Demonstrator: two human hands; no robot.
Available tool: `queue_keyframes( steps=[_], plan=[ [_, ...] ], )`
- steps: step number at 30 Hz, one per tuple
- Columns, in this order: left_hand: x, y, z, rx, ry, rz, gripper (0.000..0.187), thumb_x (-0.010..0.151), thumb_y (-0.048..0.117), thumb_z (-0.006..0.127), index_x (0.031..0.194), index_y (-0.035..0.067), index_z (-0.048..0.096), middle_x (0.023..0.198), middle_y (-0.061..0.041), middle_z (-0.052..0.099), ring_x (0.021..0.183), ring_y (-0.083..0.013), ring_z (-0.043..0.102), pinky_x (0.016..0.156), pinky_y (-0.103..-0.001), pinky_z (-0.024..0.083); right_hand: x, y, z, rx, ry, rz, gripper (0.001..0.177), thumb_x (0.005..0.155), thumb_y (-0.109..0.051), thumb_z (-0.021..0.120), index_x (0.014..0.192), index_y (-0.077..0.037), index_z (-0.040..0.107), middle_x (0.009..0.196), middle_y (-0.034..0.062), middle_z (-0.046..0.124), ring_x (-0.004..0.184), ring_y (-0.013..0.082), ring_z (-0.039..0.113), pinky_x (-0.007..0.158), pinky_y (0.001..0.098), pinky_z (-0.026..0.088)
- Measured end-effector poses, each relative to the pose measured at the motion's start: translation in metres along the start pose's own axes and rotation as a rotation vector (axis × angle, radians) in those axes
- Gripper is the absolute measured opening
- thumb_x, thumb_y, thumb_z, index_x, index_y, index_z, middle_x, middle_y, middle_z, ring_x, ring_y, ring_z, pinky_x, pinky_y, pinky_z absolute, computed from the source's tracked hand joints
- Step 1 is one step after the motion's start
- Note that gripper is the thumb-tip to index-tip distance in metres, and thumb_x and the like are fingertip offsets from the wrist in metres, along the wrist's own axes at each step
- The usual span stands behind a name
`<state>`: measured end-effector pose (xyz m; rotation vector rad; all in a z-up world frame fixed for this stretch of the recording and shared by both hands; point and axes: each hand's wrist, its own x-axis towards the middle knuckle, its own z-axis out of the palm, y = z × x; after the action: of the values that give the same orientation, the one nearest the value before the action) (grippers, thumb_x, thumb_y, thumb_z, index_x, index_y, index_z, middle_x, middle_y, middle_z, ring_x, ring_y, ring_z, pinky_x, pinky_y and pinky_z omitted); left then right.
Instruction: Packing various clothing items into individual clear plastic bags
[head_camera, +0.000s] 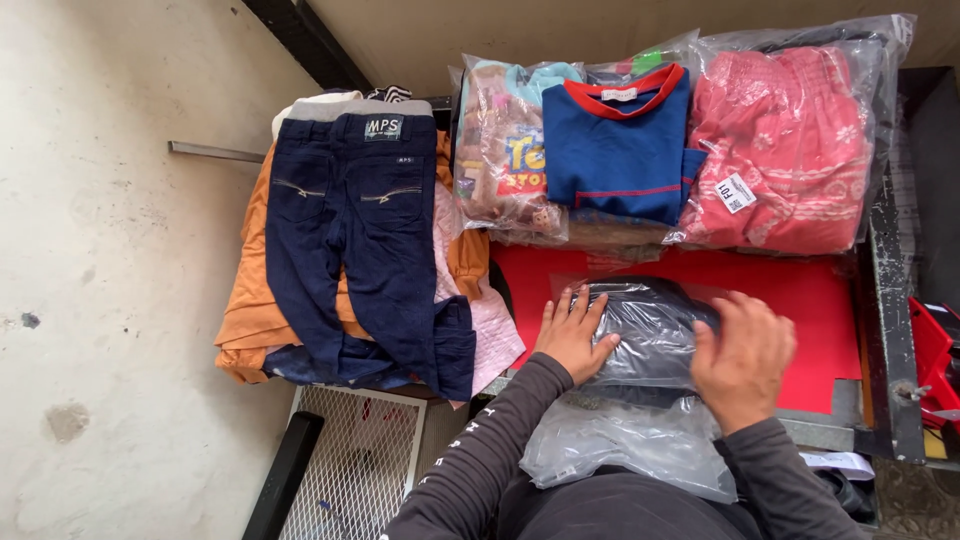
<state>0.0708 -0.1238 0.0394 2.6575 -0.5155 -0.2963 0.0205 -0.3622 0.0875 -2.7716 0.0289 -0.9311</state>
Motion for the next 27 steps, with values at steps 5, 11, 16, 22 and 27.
queue_keyframes(
  steps=[5, 11, 16, 22, 27],
  plan=[
    [0.007, -0.002, -0.003, -0.069, 0.029, 0.012, 0.075, 0.099, 0.061, 0.038, 0.164, 0.024, 0.027, 0.168, -0.015, 0.028, 0.156, -0.0436, 0.021, 0.124, -0.065, 0.013, -0.012, -0.002, 0.043, 0.320, -0.419, 0.042, 0.050, 0.103, -0.045, 0.051, 0.149, -0.028, 0.053, 0.159, 0.0053, 0.046, 0.150, 0.0358, 0.035, 0.122, 0.0644, 0.017],
    [0.005, -0.024, 0.023, -0.270, 0.066, 0.053, 0.062, 0.108, 0.053, 0.030, 0.165, 0.031, 0.022, 0.172, -0.010, 0.020, 0.156, -0.0447, 0.016, 0.124, -0.063, 0.015, -0.034, 0.016, 0.074, 0.474, -0.582, 0.169, 0.063, 0.101, -0.047, 0.044, 0.162, -0.032, 0.035, 0.171, 0.0089, 0.022, 0.158, 0.0381, 0.013, 0.123, 0.0653, 0.010],
    [0.005, -0.030, 0.032, -0.347, 0.109, 0.073, 0.062, 0.106, 0.053, 0.037, 0.163, 0.029, 0.031, 0.169, -0.012, 0.027, 0.154, -0.0454, 0.020, 0.124, -0.061, 0.018, -0.033, 0.013, 0.075, 0.423, -0.634, 0.232, 0.070, 0.098, -0.056, 0.048, 0.163, -0.032, 0.035, 0.166, 0.0112, 0.030, 0.155, 0.0423, 0.019, 0.125, 0.0641, 0.013],
    [0.011, -0.033, 0.038, -0.400, 0.110, 0.052, 0.063, 0.104, 0.054, 0.042, 0.162, 0.032, 0.034, 0.167, -0.013, 0.030, 0.154, -0.0448, 0.021, 0.125, -0.057, 0.017, -0.045, 0.028, 0.098, 0.384, -0.679, 0.257, 0.063, 0.097, -0.063, 0.049, 0.156, -0.040, 0.045, 0.159, -0.0006, 0.041, 0.156, 0.0326, 0.023, 0.126, 0.0609, 0.016],
    [0.018, -0.040, 0.051, -0.377, 0.083, 0.022, 0.059, 0.104, 0.058, 0.041, 0.159, 0.036, 0.038, 0.163, -0.007, 0.038, 0.153, -0.0385, 0.026, 0.126, -0.054, 0.018, -0.051, 0.038, 0.112, 0.366, -0.707, 0.264, 0.061, 0.096, -0.068, 0.049, 0.151, -0.043, 0.051, 0.154, -0.0047, 0.050, 0.154, 0.0284, 0.031, 0.127, 0.0591, 0.020]
  ],
)
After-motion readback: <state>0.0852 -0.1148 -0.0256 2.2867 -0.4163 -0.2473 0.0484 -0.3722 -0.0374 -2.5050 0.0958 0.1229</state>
